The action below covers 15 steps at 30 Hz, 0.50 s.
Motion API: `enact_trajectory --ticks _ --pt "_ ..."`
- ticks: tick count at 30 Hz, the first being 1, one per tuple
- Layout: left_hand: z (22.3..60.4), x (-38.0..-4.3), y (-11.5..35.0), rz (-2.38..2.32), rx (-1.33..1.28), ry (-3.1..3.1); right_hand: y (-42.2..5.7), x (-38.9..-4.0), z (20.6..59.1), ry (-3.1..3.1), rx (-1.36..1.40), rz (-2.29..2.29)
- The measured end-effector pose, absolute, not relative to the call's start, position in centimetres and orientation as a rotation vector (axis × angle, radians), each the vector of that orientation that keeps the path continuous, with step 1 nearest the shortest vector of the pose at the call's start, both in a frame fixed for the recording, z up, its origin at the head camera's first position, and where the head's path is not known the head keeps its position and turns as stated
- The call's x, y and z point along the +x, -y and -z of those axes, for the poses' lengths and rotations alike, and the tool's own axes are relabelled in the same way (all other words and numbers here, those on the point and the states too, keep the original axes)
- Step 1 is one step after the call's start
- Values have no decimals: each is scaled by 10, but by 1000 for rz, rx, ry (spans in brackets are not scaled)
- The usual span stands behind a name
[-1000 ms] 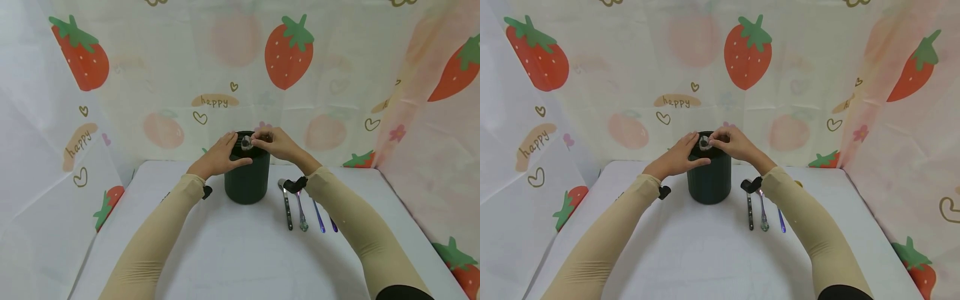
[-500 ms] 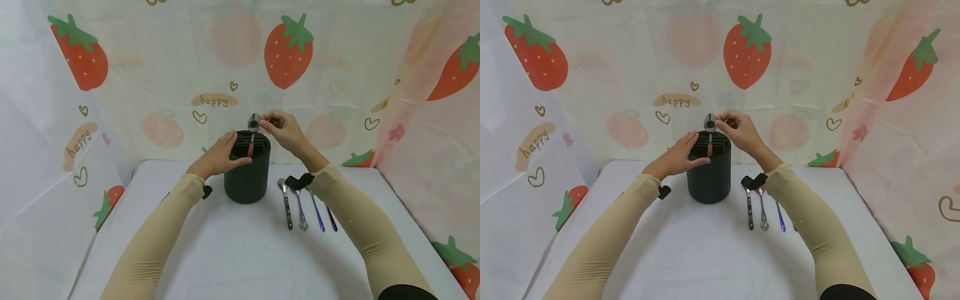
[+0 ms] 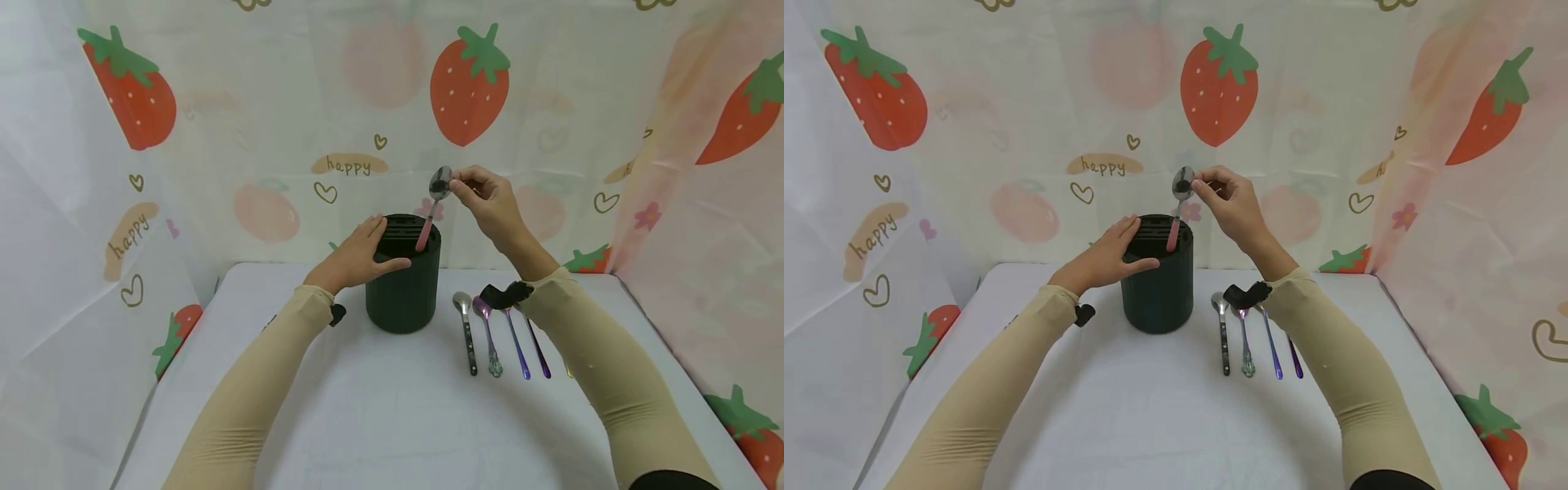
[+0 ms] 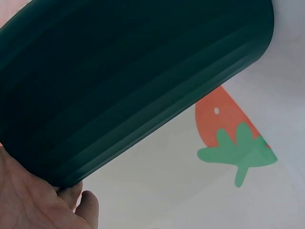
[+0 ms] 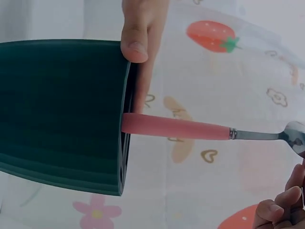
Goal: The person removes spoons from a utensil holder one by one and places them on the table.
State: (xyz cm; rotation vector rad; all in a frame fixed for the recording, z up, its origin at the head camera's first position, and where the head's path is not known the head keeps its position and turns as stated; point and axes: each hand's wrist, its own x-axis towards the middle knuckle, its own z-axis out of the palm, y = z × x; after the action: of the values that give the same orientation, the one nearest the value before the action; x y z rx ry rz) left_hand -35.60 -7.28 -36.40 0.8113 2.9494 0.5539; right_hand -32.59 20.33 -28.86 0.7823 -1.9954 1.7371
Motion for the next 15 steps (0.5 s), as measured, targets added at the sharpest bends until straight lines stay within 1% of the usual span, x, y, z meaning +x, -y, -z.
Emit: enact_trajectory --ticks 6,15 --pt "368 -358 75 -556 820 -2950 -209 -323 289 1953 754 -1781" --pt "367 -359 74 -590 820 -2950 -220 -319 284 1794 796 -1927"
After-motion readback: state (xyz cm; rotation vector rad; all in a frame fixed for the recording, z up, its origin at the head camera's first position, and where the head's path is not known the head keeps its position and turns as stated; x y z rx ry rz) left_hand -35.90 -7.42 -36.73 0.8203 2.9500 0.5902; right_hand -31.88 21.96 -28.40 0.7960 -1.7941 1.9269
